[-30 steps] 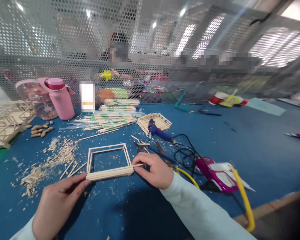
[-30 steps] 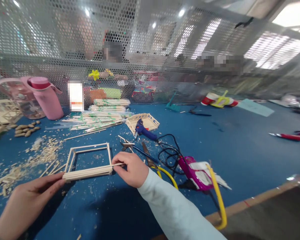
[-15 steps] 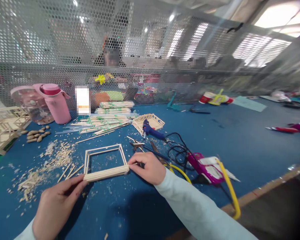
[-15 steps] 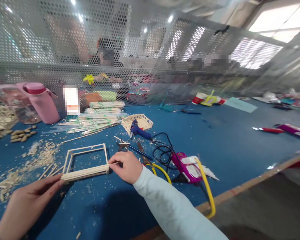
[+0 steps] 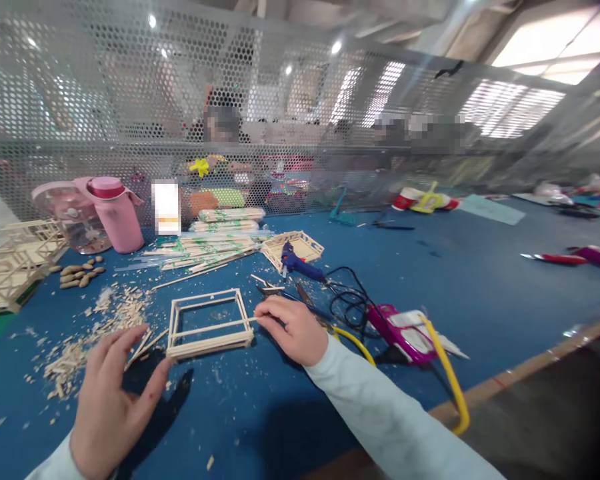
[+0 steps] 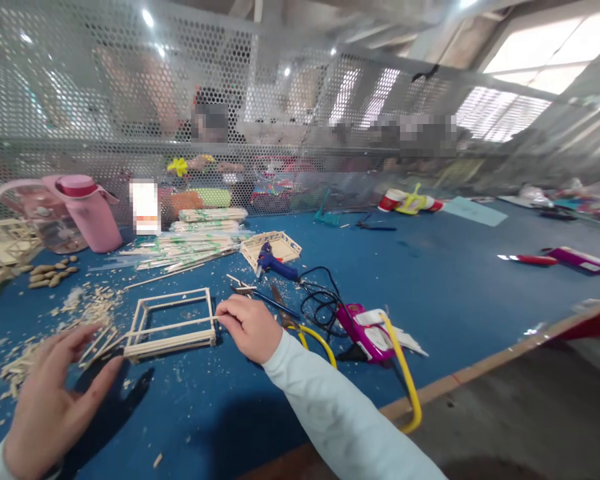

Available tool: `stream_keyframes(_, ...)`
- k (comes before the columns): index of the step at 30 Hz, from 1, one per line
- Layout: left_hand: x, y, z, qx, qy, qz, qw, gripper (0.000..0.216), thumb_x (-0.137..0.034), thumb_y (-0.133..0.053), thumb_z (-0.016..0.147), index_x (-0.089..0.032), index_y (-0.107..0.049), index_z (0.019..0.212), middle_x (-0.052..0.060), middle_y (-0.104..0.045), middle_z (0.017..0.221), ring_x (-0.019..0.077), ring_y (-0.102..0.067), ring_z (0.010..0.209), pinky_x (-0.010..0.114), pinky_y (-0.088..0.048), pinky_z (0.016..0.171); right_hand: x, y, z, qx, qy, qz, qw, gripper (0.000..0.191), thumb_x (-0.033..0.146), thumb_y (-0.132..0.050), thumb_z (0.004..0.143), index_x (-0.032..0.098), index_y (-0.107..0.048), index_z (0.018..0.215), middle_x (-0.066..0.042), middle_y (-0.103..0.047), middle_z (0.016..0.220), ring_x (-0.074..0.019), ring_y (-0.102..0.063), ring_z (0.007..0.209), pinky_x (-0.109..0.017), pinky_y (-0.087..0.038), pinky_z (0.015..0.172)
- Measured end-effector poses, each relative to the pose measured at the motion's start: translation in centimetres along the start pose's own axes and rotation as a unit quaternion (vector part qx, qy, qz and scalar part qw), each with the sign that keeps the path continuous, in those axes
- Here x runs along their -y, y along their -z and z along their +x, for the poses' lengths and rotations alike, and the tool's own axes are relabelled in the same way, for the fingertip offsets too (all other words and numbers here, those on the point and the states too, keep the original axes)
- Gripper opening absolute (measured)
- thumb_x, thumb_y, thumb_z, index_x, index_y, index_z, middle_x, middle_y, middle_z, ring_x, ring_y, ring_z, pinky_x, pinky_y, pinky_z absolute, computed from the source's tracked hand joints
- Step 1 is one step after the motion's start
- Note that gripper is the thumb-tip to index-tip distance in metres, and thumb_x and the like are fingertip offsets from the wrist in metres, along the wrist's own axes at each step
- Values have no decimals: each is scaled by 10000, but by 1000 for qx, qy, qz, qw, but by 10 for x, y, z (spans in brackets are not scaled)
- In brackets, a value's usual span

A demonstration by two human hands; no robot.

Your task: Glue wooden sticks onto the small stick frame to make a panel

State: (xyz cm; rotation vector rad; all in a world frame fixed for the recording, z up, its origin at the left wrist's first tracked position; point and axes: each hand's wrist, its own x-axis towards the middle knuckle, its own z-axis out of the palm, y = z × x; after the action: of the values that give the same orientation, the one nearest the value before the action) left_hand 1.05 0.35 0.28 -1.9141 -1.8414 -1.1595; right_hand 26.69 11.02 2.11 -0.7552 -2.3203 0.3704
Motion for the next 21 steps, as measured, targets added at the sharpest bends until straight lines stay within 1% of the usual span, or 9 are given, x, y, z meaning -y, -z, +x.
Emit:
stream_keyframes(2, -14, 6, 11, -13, -120, 31, 992, 294, -313, -525, 805, -157, -577, 1050, 138, -594, 1011, 270, -560, 946, 423, -450, 822, 9, -2, 1, -12, 43, -20, 999, 172, 146, -419, 887, 147, -580, 828, -57, -611, 748, -144, -532, 700, -252, -434, 659)
stream_keyframes(4, -33, 8, 23, 49, -198, 36, 978, 291, -252, -502, 824, -191, -558, 1103, 103, -618, 1057, 264, -548, 1004, 463, -377, 916, 20, -5, 3, -16, 91, -43, 995, 179, 136, -405, 889, 131, -579, 847, -75, -616, 761, -158, -521, 715, -267, -438, 667)
stream_keyframes(6, -51, 6, 33, 124, -185, 36, 974, 225, -230, -440, 863, -203, -583, 1034, 65, -655, 1019, 234, -578, 960, 499, -308, 974, 31, -8, 5, -18, 123, -64, 990, 190, 130, -392, 890, 122, -580, 858, -87, -618, 763, -169, -515, 722, -280, -442, 668)
stream_keyframes(7, -59, 4, 37, 169, -172, 27, 970, 222, -222, -397, 882, -209, -603, 964, 45, -673, 943, 211, -601, 872, 491, -329, 955, 35, -9, 6, -21, 130, -74, 989, 195, 130, -388, 891, 119, -581, 863, -91, -618, 764, -173, -516, 725, -285, -445, 669)
stream_keyframes(8, -64, 1, 40, 216, -161, 17, 963, 256, -217, -359, 894, -209, -615, 893, 33, -678, 851, 196, -608, 779, 453, -388, 889, 39, -10, 6, -26, 135, -83, 987, 200, 133, -385, 894, 116, -582, 869, -95, -619, 765, -176, -519, 729, -289, -447, 670)
stream_keyframes(10, -70, -3, 43, 277, -131, 4, 952, 319, -227, -314, 905, -206, -617, 807, 31, -657, 738, 190, -594, 674, 362, -450, 711, 43, -11, 5, -36, 141, -96, 985, 211, 144, -380, 900, 110, -586, 878, -100, -622, 766, -183, -527, 736, -296, -452, 674)
stream_keyframes(12, -72, -5, 45, 299, -109, -8, 948, 327, -240, -314, 903, -200, -617, 785, 38, -645, 713, 193, -591, 658, 307, -433, 606, 45, -11, 4, -38, 144, -104, 983, 227, 151, -369, 904, 107, -590, 874, -104, -624, 762, -186, -533, 734, -299, -456, 671)
stream_keyframes(18, -75, -4, 48, 312, -84, -93, 942, 301, -223, -360, 879, -198, -634, 756, 26, -665, 703, 157, -592, 615, 248, -395, 556, 50, -10, 1, -45, 138, -109, 983, 238, 148, -360, 903, 121, -591, 852, -93, -631, 752, -181, -542, 713, -294, -460, 649)
stream_keyframes(21, -72, -4, 45, 317, -62, -125, 938, 306, -248, -366, 882, -204, -649, 775, 24, -676, 711, 149, -603, 627, 238, -405, 567, 49, -7, -7, -77, 120, -100, 985, 181, 164, -405, 899, 161, -586, 903, -70, -654, 829, -169, -574, 792, -289, -464, 724)
